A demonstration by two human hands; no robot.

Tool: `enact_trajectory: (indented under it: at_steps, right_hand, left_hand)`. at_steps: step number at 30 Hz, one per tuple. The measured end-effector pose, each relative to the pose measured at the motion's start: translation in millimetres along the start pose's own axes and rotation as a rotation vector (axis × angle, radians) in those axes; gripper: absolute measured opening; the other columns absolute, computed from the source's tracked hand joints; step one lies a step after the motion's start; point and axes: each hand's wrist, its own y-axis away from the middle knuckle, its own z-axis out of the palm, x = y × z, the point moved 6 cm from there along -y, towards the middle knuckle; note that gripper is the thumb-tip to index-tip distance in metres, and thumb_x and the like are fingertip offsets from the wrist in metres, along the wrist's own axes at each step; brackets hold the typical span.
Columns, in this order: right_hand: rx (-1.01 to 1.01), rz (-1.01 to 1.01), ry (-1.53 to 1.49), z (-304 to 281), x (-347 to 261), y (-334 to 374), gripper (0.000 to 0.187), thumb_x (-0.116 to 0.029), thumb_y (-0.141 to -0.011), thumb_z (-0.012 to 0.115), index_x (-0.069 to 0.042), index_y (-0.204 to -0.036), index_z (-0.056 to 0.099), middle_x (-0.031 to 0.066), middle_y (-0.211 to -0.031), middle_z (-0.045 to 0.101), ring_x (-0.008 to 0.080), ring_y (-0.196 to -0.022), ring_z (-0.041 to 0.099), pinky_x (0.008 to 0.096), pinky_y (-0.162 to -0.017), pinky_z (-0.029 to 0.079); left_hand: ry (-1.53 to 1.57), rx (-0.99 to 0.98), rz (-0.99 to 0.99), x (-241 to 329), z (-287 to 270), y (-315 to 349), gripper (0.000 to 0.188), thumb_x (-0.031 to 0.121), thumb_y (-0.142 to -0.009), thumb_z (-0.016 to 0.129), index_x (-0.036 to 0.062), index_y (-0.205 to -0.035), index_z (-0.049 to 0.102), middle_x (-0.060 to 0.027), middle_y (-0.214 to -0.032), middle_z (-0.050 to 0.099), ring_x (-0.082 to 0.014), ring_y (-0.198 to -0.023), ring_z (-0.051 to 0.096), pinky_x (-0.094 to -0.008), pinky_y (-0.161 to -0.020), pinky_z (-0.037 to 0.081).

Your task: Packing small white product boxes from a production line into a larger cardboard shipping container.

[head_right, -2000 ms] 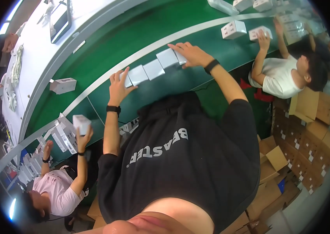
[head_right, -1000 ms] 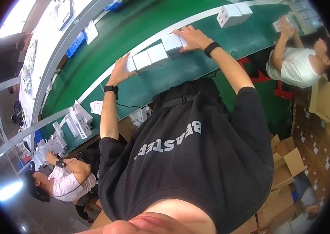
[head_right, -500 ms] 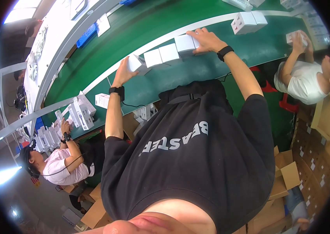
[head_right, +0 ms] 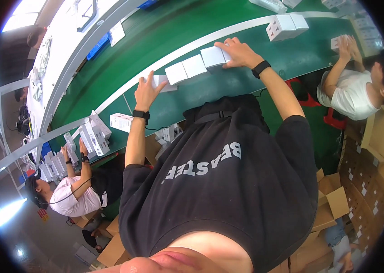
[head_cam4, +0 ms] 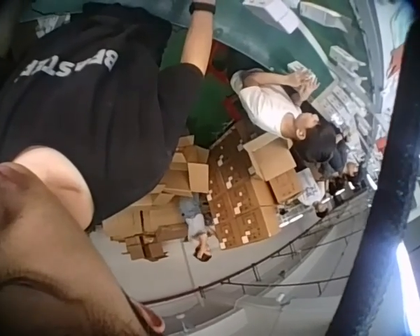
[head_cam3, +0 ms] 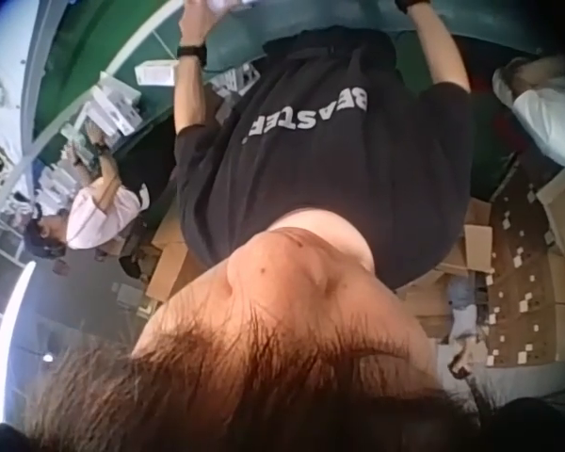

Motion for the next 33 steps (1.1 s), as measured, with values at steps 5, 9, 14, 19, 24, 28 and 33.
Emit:
enact_trajectory:
  at_steps: [5,9,14,19,24,28,33]
  right_hand:
    - [-0.036,-0.007,-0.004,-2,-2,-3,0.086,-0.035,-0.067,0.085,-0.024,-0.143,0.047,0.0136,-0.127,0.055,0.0349,-0.119,0.051,0.046,-0.091,0.053]
    - [-0.06,-0.03,-0.014,-1,1,-1,0.086,-0.034,-0.067,0.086,-0.025,-0.143,0.048,0.0131,-0.128,0.054,0.0346,-0.12,0.051,0.046,-0.092,0.053]
    - [0.064,-0.069,-0.025,-6,-9,7,0.086,-0.032,-0.067,0.087,-0.025,-0.143,0.048,0.0114,-0.13,0.054,0.0342,-0.122,0.05,0.0455,-0.092,0.054]
    - [0.087,-0.041,0.033,-3,-22,14,0.088,-0.032,-0.066,0.087,-0.025,-0.144,0.047,0.0105,-0.131,0.053,0.0348,-0.123,0.05,0.0451,-0.092,0.055]
    - [0.059,0.006,0.051,-1,-23,2,0.089,-0.032,-0.065,0.088,-0.025,-0.144,0.047,0.0102,-0.131,0.054,0.033,-0.126,0.049,0.045,-0.089,0.056]
    - [0.101,0.057,0.092,-11,-32,0,0.079,-0.035,-0.067,0.086,-0.024,-0.138,0.052,0.0082,-0.13,0.055,0.033,-0.124,0.05,0.0469,-0.084,0.058]
    - [0.374,0.321,0.008,2,-60,92,0.065,-0.031,-0.069,0.082,-0.024,-0.129,0.057,0.0057,-0.121,0.055,0.0346,-0.119,0.051,0.0484,-0.077,0.058]
  left_hand:
    - [0.143,0.158,0.445,-32,22,-7,0.099,0.027,-0.066,0.089,0.0042,-0.148,0.038,-0.0231,-0.134,0.053,-0.042,-0.119,0.057,-0.043,-0.1,0.049]
    - [0.21,-0.08,0.257,-30,23,-20,0.103,0.028,-0.065,0.09,0.0027,-0.149,0.035,-0.0214,-0.138,0.051,-0.0434,-0.124,0.052,-0.0425,-0.101,0.048]
    - [0.128,-0.026,0.426,-11,29,-2,0.108,0.03,-0.062,0.091,0.0043,-0.15,0.035,-0.0155,-0.14,0.051,-0.0406,-0.13,0.046,-0.0438,-0.101,0.048]
    - [0.019,0.128,0.471,10,26,7,0.107,0.032,-0.062,0.091,0.0076,-0.151,0.036,-0.0115,-0.138,0.053,-0.0361,-0.127,0.047,-0.0442,-0.097,0.051]
    - [0.028,0.057,0.419,21,29,-8,0.103,0.035,-0.063,0.09,0.0074,-0.148,0.04,-0.0102,-0.138,0.054,-0.0358,-0.121,0.05,-0.0439,-0.095,0.052]
    - [-0.001,0.165,0.515,16,21,-25,0.09,0.035,-0.065,0.088,0.0072,-0.14,0.047,-0.0104,-0.128,0.058,-0.0351,-0.118,0.052,-0.045,-0.087,0.055]
    - [-0.06,0.124,0.865,40,21,-32,0.087,0.033,-0.067,0.088,0.0047,-0.138,0.048,-0.015,-0.13,0.059,-0.0369,-0.121,0.052,-0.0463,-0.097,0.05]
